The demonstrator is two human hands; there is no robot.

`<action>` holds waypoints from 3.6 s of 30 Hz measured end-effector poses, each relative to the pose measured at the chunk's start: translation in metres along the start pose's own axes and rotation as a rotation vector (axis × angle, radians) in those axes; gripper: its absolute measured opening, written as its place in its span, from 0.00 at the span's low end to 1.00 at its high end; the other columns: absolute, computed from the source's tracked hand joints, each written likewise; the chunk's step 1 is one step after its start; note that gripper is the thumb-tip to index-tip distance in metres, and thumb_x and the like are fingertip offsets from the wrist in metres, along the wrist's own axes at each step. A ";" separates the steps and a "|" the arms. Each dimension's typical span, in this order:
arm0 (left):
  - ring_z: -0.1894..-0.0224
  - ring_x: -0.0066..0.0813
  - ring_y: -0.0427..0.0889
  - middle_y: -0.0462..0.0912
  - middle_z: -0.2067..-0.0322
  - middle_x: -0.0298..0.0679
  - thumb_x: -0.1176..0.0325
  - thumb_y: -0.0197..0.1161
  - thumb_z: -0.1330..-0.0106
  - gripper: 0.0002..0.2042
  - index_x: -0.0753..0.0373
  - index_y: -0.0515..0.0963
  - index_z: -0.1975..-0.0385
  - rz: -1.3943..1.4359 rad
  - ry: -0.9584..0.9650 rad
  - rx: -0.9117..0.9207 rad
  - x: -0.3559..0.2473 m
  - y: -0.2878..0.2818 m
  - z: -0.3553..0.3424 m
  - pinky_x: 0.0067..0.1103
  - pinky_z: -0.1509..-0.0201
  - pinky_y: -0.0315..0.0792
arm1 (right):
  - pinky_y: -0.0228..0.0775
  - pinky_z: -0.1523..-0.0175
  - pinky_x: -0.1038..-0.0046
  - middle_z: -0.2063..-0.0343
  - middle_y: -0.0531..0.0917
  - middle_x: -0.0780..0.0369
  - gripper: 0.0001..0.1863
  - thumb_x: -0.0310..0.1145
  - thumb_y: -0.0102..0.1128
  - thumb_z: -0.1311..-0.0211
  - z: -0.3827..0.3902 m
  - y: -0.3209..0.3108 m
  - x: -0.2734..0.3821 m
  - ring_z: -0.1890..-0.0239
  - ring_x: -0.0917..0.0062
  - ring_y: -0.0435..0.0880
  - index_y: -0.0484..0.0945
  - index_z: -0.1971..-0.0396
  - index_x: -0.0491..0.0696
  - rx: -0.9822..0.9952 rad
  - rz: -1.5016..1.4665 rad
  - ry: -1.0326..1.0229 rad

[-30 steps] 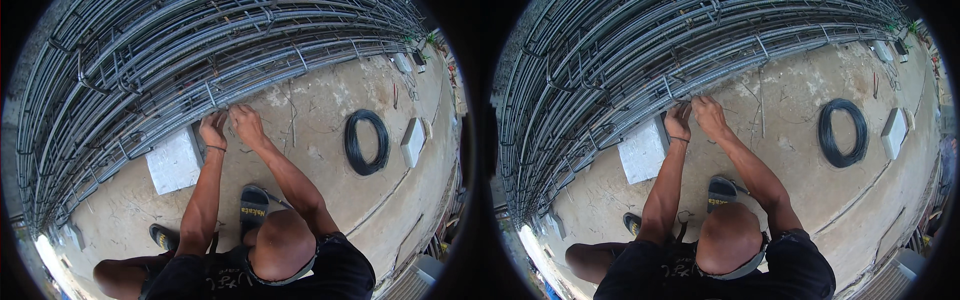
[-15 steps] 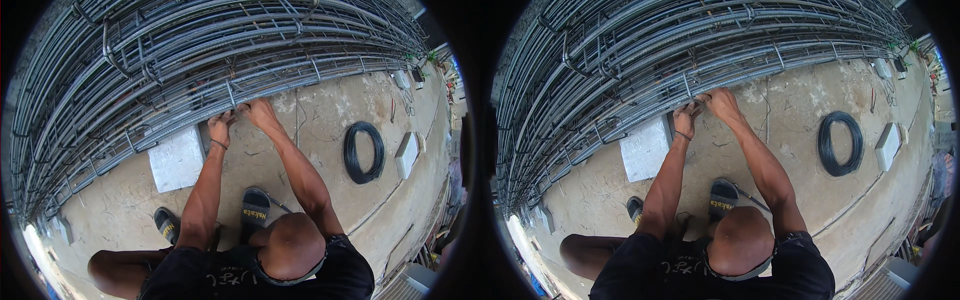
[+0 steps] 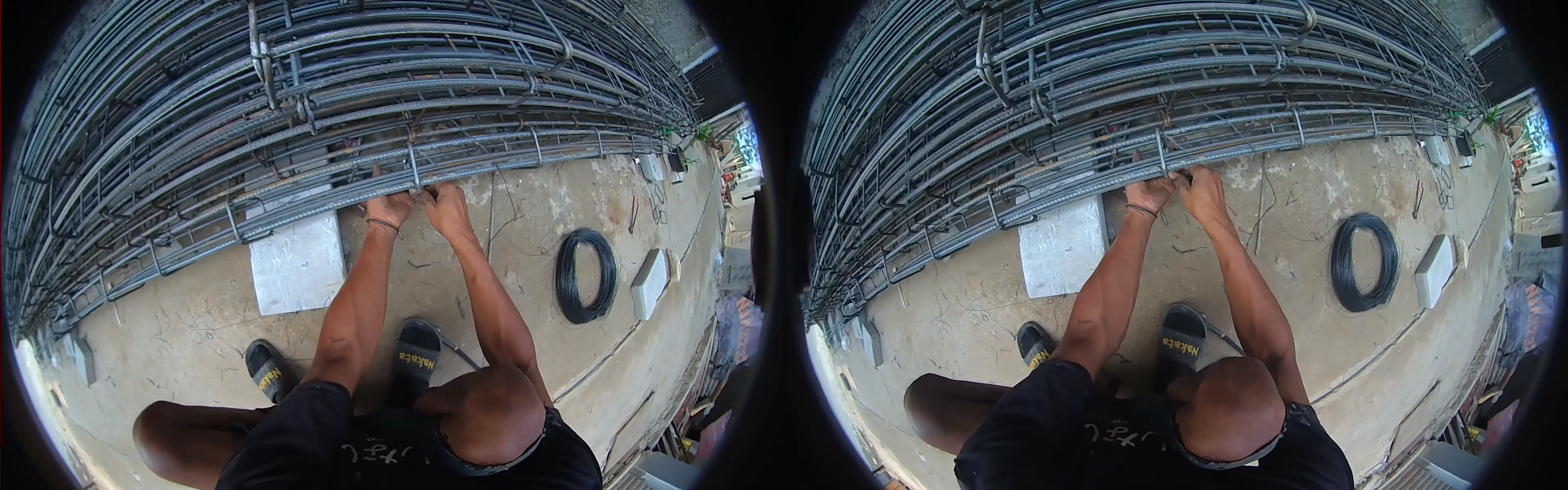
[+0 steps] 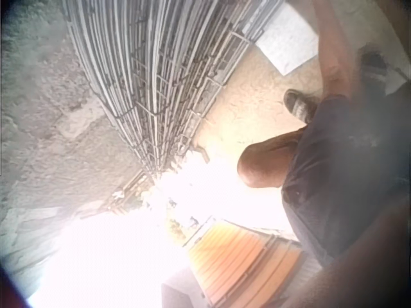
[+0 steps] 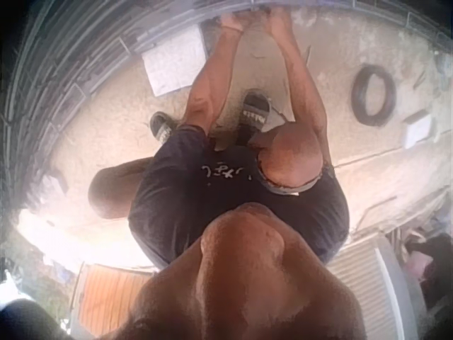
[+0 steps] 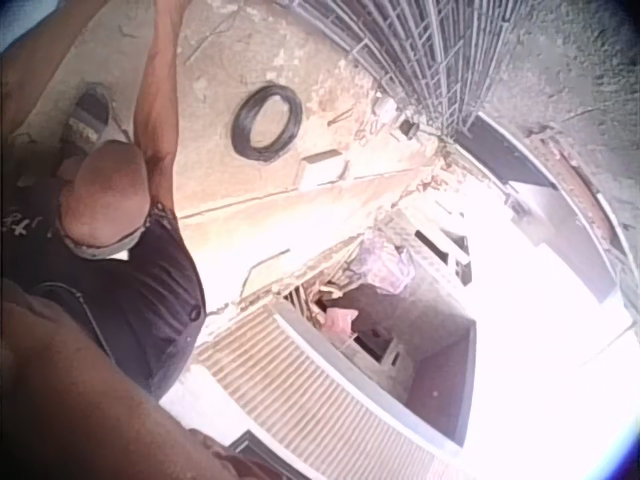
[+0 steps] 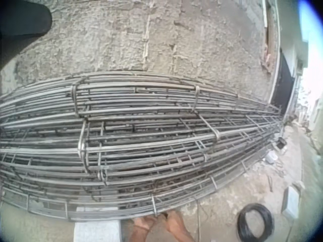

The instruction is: The person secures sections of a steel reinforcement structure using wire and pliers.

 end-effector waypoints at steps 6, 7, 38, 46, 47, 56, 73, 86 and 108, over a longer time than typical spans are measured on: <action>0.59 0.32 0.77 0.79 0.57 0.38 0.59 0.57 0.36 0.13 0.58 0.75 0.56 -0.212 0.144 -0.087 0.004 -0.002 0.003 0.28 0.59 0.71 | 0.70 0.61 0.62 0.71 0.80 0.48 0.08 0.30 0.61 0.50 0.000 0.003 -0.001 0.65 0.53 0.79 0.81 0.69 0.45 -0.036 0.225 -0.136; 0.59 0.31 0.77 0.79 0.58 0.38 0.61 0.56 0.36 0.12 0.58 0.75 0.56 -0.247 0.148 -0.098 -0.002 -0.006 0.003 0.27 0.58 0.71 | 0.69 0.61 0.61 0.71 0.80 0.48 0.08 0.29 0.61 0.50 -0.001 0.004 0.000 0.65 0.54 0.79 0.81 0.69 0.45 -0.033 0.224 -0.126; 0.76 0.16 0.71 0.81 0.80 0.37 0.66 0.63 0.42 0.10 0.68 0.81 0.70 -1.561 0.695 -0.194 -0.040 -0.002 0.060 0.20 0.71 0.68 | 0.70 0.57 0.62 0.65 0.79 0.49 0.10 0.22 0.56 0.46 0.011 0.010 -0.002 0.61 0.52 0.78 0.79 0.62 0.44 -0.130 0.061 -0.368; 0.76 0.35 0.76 0.80 0.78 0.46 0.64 0.59 0.39 0.11 0.65 0.80 0.66 -2.014 0.699 -0.102 -0.019 0.026 0.075 0.23 0.66 0.69 | 0.71 0.63 0.66 0.71 0.78 0.53 0.11 0.16 0.54 0.51 0.020 0.020 -0.032 0.69 0.58 0.78 0.79 0.66 0.43 -0.327 0.064 -0.554; 0.76 0.40 0.77 0.80 0.77 0.47 0.64 0.59 0.39 0.10 0.65 0.81 0.67 -2.069 0.686 -0.104 -0.016 0.028 0.074 0.25 0.66 0.70 | 0.71 0.63 0.66 0.71 0.78 0.54 0.13 0.16 0.54 0.51 0.020 0.019 -0.035 0.69 0.58 0.78 0.80 0.64 0.44 -0.339 0.090 -0.581; 0.70 0.50 0.76 0.77 0.76 0.49 0.72 0.58 0.45 0.05 0.68 0.78 0.75 -2.145 0.952 -0.035 0.004 0.028 0.081 0.36 0.66 0.69 | 0.70 0.64 0.70 0.73 0.79 0.55 0.04 0.18 0.55 0.47 0.025 0.046 -0.044 0.71 0.65 0.79 0.77 0.72 0.39 -0.247 -0.257 -0.246; 0.70 0.21 0.75 0.81 0.69 0.36 0.70 0.59 0.37 0.10 0.69 0.80 0.62 -1.669 0.479 -0.080 -0.006 -0.003 0.061 0.18 0.62 0.69 | 0.70 0.61 0.80 0.70 0.83 0.61 0.08 0.21 0.53 0.42 0.048 0.074 -0.053 0.67 0.80 0.80 0.78 0.63 0.39 -0.036 -0.390 0.033; 0.68 0.23 0.78 0.81 0.67 0.38 0.71 0.65 0.41 0.13 0.71 0.78 0.59 -1.135 0.140 -0.152 -0.011 -0.008 0.058 0.19 0.66 0.72 | 0.71 0.65 0.72 0.73 0.83 0.53 0.12 0.35 0.59 0.42 0.042 0.049 -0.040 0.72 0.71 0.82 0.80 0.65 0.41 0.168 -0.285 0.148; 0.76 0.27 0.82 0.82 0.74 0.42 0.72 0.63 0.41 0.10 0.69 0.77 0.62 -1.306 0.019 -0.231 -0.002 0.032 0.078 0.18 0.75 0.74 | 0.70 0.59 0.73 0.67 0.80 0.58 0.13 0.19 0.50 0.46 0.025 0.093 -0.091 0.65 0.72 0.80 0.77 0.61 0.43 0.166 -0.508 -0.034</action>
Point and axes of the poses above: each hand's wrist, its own z-axis away from the middle knuckle, its own y-axis out of the palm, x = y × z, the point moved 4 cm from there along -z, towards the middle knuckle
